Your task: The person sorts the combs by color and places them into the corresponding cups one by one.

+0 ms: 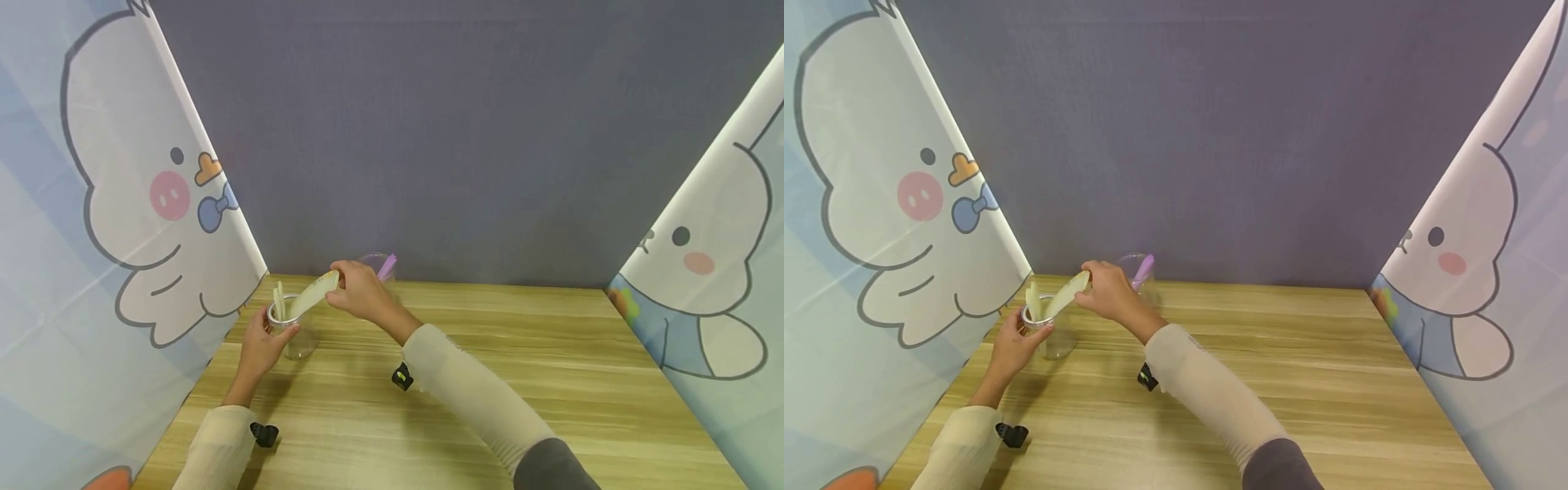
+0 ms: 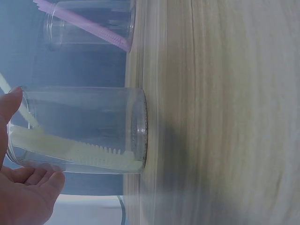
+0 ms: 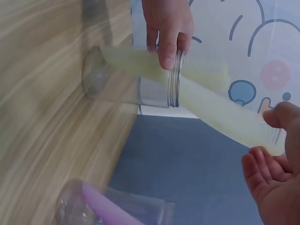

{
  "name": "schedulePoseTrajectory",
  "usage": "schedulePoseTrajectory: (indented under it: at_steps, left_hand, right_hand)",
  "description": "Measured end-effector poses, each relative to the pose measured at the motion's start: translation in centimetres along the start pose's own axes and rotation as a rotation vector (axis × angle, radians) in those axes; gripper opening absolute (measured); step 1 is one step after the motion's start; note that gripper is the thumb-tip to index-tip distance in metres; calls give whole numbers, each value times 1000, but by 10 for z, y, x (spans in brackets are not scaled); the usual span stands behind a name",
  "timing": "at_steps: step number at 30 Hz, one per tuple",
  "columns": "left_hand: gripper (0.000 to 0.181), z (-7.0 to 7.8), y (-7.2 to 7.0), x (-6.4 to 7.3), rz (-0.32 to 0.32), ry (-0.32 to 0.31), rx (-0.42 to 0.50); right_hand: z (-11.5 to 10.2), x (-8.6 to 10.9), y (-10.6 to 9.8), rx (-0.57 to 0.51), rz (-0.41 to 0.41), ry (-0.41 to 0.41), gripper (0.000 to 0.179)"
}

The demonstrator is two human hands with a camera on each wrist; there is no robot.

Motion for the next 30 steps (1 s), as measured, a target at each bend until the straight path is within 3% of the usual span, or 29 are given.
schedulePoseTrajectory:
  at_steps: [5, 11, 19, 30]
  left_hand:
    - [82, 0, 2, -1, -5, 7, 11]
    - [83, 0, 2, 0, -9, -10, 1]
    - [82, 5, 5, -3, 3, 19, 23]
    - [80, 4, 2, 0, 9, 0, -5]
  right_hand:
    - [3, -6, 1, -130, 61, 12, 49]
    - [0, -17, 5, -202, 23, 41, 53]
    - [1, -20, 22, -136, -201, 71, 69]
    - [21, -4, 27, -73, -230, 64, 62]
Point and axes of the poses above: each hand's wrist, its own x-axis away from the middle knuckle, its own y-axis out of the palm, z = x × y, the point moved 10 cm from there along -x, towards the middle knuckle, and after that the axes turned 14 degrees about -z, right-handed, at the moved point
